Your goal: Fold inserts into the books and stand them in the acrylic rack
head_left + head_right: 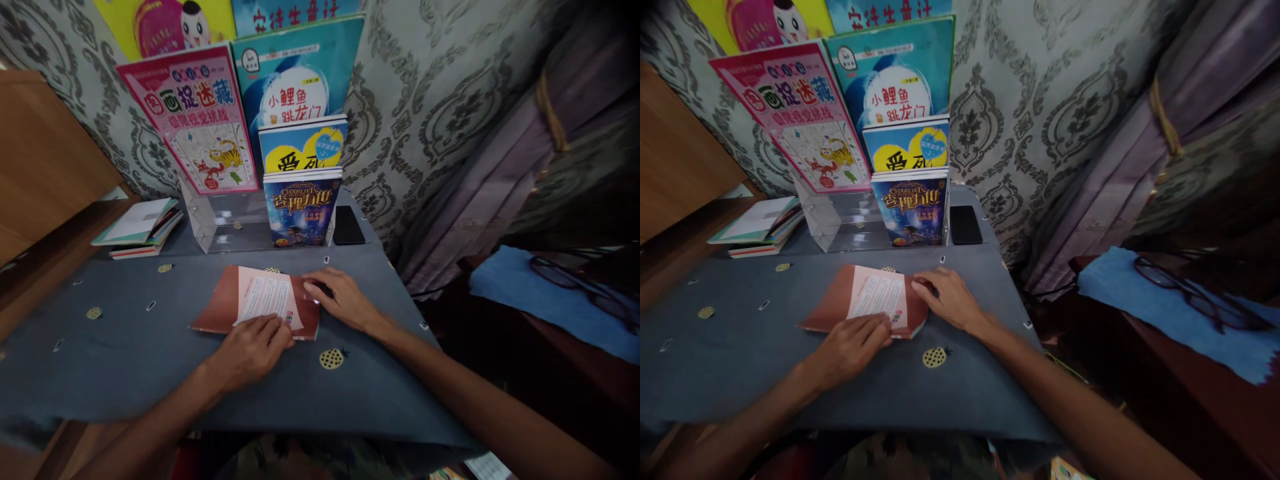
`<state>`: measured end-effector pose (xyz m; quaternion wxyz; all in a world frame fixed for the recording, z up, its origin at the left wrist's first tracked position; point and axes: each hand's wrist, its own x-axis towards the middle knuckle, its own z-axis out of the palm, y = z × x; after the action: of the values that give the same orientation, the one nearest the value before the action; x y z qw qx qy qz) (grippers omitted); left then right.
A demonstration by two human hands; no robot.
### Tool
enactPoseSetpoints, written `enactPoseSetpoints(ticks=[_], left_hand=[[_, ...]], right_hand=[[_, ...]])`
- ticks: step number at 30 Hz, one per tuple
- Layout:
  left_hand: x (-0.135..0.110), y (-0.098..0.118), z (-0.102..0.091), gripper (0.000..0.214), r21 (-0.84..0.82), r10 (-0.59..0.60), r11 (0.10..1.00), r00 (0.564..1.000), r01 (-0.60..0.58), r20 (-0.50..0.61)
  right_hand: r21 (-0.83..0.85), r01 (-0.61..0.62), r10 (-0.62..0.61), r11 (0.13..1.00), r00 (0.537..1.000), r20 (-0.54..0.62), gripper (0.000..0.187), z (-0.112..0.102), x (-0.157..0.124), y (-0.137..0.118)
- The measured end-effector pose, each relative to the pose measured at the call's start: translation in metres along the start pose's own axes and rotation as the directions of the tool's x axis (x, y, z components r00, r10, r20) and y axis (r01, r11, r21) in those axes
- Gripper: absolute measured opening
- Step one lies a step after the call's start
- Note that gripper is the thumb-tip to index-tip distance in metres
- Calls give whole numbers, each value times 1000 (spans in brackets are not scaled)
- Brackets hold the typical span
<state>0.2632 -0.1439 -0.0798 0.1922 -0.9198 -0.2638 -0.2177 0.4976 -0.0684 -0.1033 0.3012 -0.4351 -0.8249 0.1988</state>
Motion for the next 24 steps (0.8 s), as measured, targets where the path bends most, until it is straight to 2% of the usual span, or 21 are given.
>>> enactPoseSetpoints(ticks=[3,5,7,10,13,15,19,21,24], left_hand=[[4,-11,-14,26,-111,-171,980,985,167,-24],[7,-20,-22,27,-168,-296,944,954,284,-52],[11,-29,-32,25,-226,-396,900,916,374,-63],[22,-40,-49,27,-317,-498,833,864,454,-71],[34,-47,-64,30,-424,-601,745,795,516,-88],[41,-50,-71,34,-496,-672,673,734,549,-98],[48,-57,-71,43,-685,-801,494,586,535,-119],[50,-62,-65,43,-812,-850,361,521,458,-85],[51,-70,-52,36,-942,-902,123,431,312,25]], right_hand=[[172,-41,42,984,999,-2,47,-3,1,0],[325,-78,79,943,997,10,58,-3,1,-1],[481,-117,114,869,993,34,66,-2,1,-1],[662,-125,146,739,989,24,68,1,2,0],[793,-85,137,603,991,3,67,6,4,2],[831,-89,129,549,991,20,65,9,4,1],[805,-167,107,570,986,128,50,13,2,-8],[783,-183,88,595,983,163,45,11,1,-14],[775,-195,91,601,980,176,47,7,1,-20]])
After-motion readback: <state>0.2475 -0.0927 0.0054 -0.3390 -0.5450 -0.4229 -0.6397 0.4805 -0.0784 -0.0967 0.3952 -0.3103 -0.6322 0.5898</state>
